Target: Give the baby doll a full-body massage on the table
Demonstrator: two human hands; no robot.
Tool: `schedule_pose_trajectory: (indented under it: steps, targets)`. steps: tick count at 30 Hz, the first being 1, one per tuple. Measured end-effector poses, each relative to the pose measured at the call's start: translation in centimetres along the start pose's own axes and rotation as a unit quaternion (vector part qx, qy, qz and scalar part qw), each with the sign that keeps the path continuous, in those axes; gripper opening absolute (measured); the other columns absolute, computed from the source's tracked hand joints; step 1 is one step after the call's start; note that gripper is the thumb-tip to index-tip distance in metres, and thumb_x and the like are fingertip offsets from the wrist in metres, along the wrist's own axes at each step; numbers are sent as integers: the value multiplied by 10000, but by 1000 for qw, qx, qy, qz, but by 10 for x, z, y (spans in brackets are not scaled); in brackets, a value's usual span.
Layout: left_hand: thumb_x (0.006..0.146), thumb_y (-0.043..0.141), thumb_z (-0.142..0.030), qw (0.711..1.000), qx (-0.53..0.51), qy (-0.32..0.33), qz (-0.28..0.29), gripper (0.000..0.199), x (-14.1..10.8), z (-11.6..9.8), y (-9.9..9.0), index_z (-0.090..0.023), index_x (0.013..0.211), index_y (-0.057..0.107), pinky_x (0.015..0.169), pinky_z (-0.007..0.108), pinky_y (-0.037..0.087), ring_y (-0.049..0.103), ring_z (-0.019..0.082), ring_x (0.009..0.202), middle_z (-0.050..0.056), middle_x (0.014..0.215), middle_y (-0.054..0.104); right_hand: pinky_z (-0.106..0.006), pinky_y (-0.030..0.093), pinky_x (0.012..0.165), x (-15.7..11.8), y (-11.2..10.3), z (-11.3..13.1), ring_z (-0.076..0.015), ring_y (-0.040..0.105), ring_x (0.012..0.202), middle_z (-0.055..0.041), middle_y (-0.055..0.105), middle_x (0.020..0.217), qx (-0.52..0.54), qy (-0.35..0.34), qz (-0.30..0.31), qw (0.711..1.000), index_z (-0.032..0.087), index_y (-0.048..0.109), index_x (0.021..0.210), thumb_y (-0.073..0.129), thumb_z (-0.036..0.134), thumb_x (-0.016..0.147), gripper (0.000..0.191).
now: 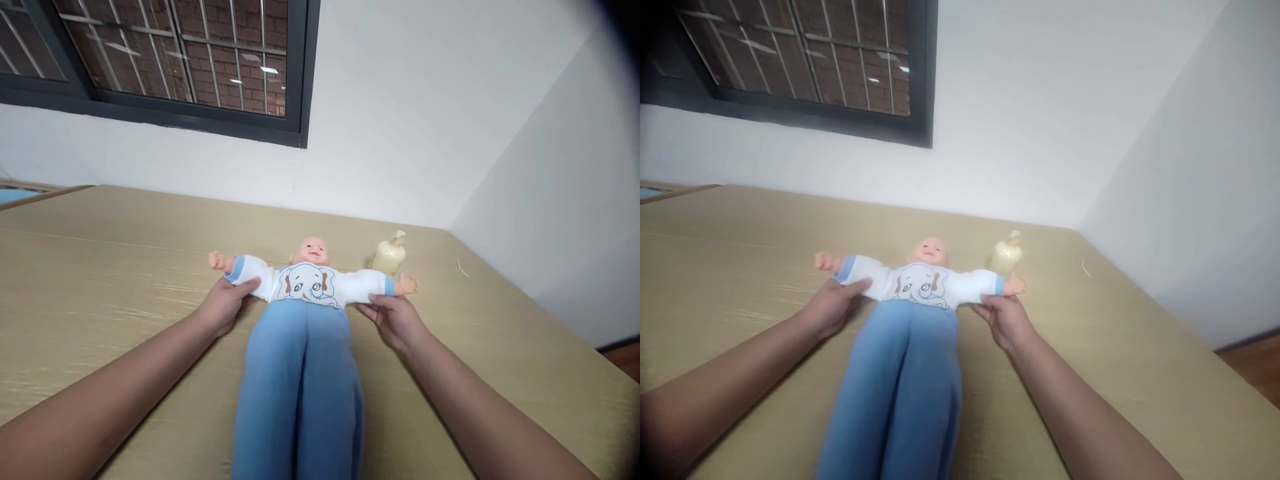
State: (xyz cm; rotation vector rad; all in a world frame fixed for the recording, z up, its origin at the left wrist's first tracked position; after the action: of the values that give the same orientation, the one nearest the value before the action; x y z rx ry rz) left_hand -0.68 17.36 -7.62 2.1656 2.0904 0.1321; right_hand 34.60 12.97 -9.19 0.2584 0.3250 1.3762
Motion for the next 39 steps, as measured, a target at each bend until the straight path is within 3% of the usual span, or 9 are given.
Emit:
schedule_pose_trajectory:
  steps: [4, 9, 13, 17, 22, 28, 32, 35, 39]
  targets:
    - [793, 812, -221, 992, -110, -63, -24, 373, 6, 15, -3, -122, 1132, 694, 988, 385, 586, 681, 279, 1152, 157, 1254, 706, -484, 529, 1075, 6, -6, -14, -269, 719, 1085, -73, 753, 1142, 22, 72, -9, 997, 206, 682, 1075, 765, 156, 720, 368]
    - [800, 812, -251, 993, -101, -51, -17, 409, 8, 13, -2, -130, 1170, 685, 1007, 395, 574, 667, 287, 1182, 159, 1295, 687, -481, 512, 1090, 7, -1, -10, -260, 701, 1126, -51, 752, 1141, 36, 41, -1, 999, 227, 667, 1117, 780, 181, 730, 406]
    - [802, 787, -407, 993, 101, 39, -47, 442, -3, -10, -7, -156, 1153, 692, 1034, 454, 518, 661, 331, 1171, 131, 1239, 718, -535, 519, 1059, 1, 7, 6, -301, 681, 1148, -67, 751, 1138, 25, -51, 20, 998, 215, 673, 1140, 791, 193, 709, 448]
    - [827, 702, -503, 940, 313, 130, -31, 400, -25, -35, 8, -165, 1040, 729, 968, 445, 529, 697, 349, 1064, 92, 1066, 772, -550, 518, 1036, -12, 12, 24, -323, 700, 1080, -84, 760, 1096, -86, -150, 32, 984, 192, 714, 1077, 796, 249, 726, 364]
    - [905, 611, -409, 888, 396, 226, 55, 358, -51, -52, 43, -203, 1188, 687, 928, 357, 557, 710, 272, 1057, 47, 1161, 754, -509, 451, 1131, -42, 43, 36, -309, 589, 1291, -77, 641, 1377, -319, -253, 79, 910, 240, 642, 1312, 686, 250, 848, 466]
    - [901, 466, -190, 737, 554, 352, 160, 524, -69, -56, 77, -152, 1420, 523, 1063, 398, 498, 595, 271, 1286, 112, 1420, 611, -521, 386, 1195, -74, 86, 35, -282, 428, 1448, -34, 483, 1538, -486, -376, 195, 764, 315, 496, 1467, 549, 47, 782, 737]
    - [901, 436, -157, 676, 615, 370, 168, 548, -70, -48, 81, -108, 1443, 503, 1073, 433, 494, 573, 296, 1313, 157, 1440, 585, -546, 387, 1189, -77, 91, 30, -286, 358, 1488, -43, 440, 1567, -545, -382, 217, 714, 302, 465, 1492, 477, -4, 728, 823]
    - [891, 442, -154, 681, 615, 361, 166, 557, -70, -45, 80, -111, 1442, 504, 1075, 453, 488, 567, 307, 1316, 161, 1445, 579, -550, 381, 1190, -77, 93, 27, -298, 350, 1491, -52, 436, 1570, -557, -377, 220, 707, 289, 460, 1496, 484, 5, 730, 818]
    - [917, 461, -217, 769, 537, 317, 141, 494, -61, -50, 68, -179, 1405, 528, 1058, 422, 489, 596, 289, 1273, 111, 1414, 612, -509, 417, 1167, -67, 80, 33, -293, 474, 1410, -50, 509, 1517, -497, -346, 180, 776, 301, 467, 1483, 566, 95, 808, 713]
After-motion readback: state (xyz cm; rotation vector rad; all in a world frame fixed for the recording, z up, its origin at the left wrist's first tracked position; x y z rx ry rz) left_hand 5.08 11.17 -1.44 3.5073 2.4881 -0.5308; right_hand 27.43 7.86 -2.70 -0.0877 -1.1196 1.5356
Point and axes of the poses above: each hand's wrist, its own x-axis towards the middle knuckle, its own y-axis out of the palm, z = x × y, the point moved 9 cm from there along x, towards the middle knuckle
